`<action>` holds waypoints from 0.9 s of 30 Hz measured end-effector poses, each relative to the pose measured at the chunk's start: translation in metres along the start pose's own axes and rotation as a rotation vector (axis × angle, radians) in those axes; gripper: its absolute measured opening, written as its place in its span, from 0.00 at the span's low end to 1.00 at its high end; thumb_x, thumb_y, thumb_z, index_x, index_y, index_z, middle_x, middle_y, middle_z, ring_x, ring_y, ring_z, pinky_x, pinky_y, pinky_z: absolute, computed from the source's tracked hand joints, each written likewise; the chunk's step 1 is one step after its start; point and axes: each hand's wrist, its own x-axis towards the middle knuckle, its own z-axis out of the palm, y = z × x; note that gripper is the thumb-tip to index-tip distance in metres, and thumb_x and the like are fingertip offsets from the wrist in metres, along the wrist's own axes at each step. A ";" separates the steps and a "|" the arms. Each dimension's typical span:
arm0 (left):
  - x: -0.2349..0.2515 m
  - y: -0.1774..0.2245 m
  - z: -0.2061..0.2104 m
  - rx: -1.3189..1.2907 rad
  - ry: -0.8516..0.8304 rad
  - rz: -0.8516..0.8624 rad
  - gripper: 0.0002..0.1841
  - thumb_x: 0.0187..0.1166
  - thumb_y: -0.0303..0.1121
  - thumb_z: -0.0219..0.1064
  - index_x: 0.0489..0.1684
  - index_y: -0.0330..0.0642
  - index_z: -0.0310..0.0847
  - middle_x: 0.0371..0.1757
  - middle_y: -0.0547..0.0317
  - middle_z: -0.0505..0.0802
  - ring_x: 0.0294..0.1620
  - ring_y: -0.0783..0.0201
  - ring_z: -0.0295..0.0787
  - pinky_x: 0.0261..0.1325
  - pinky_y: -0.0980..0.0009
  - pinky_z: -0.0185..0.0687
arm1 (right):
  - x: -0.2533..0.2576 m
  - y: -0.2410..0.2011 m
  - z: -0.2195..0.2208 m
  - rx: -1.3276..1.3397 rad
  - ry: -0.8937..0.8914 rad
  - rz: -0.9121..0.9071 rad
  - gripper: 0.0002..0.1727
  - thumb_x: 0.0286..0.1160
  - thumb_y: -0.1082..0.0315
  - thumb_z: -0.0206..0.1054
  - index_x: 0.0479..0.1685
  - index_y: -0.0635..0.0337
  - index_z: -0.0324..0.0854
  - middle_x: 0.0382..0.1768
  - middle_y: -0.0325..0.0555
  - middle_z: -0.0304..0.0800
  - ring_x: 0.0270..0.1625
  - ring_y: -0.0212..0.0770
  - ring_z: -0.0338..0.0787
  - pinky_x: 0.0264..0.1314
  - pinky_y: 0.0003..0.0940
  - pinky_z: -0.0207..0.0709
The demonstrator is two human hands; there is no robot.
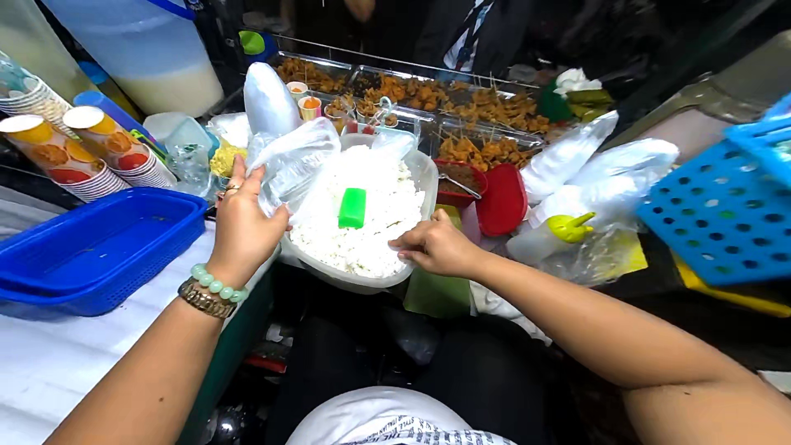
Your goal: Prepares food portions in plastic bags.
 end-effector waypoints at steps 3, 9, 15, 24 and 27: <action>0.000 -0.005 0.013 0.014 0.014 0.014 0.35 0.69 0.20 0.74 0.81 0.27 0.69 0.91 0.29 0.57 0.81 0.29 0.71 0.73 0.34 0.72 | 0.012 -0.001 -0.012 0.060 -0.153 0.126 0.14 0.83 0.61 0.68 0.59 0.53 0.93 0.47 0.46 0.98 0.54 0.46 0.92 0.78 0.63 0.59; -0.006 -0.011 0.027 0.085 0.053 0.121 0.30 0.72 0.22 0.69 0.77 0.23 0.71 0.92 0.29 0.54 0.78 0.31 0.76 0.71 0.39 0.76 | 0.022 0.015 -0.028 0.270 -0.090 0.347 0.11 0.81 0.64 0.72 0.56 0.54 0.93 0.40 0.47 0.96 0.40 0.42 0.90 0.56 0.53 0.79; -0.011 -0.004 0.032 0.035 -0.046 0.102 0.36 0.68 0.25 0.76 0.80 0.25 0.69 0.93 0.33 0.55 0.76 0.34 0.78 0.69 0.39 0.78 | 0.040 -0.006 -0.065 0.418 0.060 0.305 0.12 0.81 0.69 0.69 0.58 0.58 0.91 0.32 0.43 0.91 0.28 0.31 0.81 0.37 0.33 0.77; -0.018 0.021 0.002 -0.510 -0.226 0.037 0.48 0.62 0.12 0.74 0.91 0.43 0.58 0.60 0.46 0.91 0.25 0.66 0.91 0.29 0.70 0.92 | 0.103 -0.112 -0.046 -0.439 0.269 -0.105 0.06 0.70 0.78 0.68 0.35 0.66 0.92 0.28 0.57 0.91 0.41 0.60 0.92 0.68 0.66 0.69; -0.006 0.022 -0.026 -0.737 -0.090 -0.078 0.39 0.64 0.09 0.70 0.83 0.36 0.67 0.66 0.52 0.87 0.30 0.71 0.89 0.32 0.76 0.89 | 0.105 -0.127 -0.047 -0.600 0.541 -0.312 0.10 0.65 0.86 0.67 0.35 0.66 0.91 0.25 0.54 0.89 0.39 0.55 0.91 0.69 0.54 0.70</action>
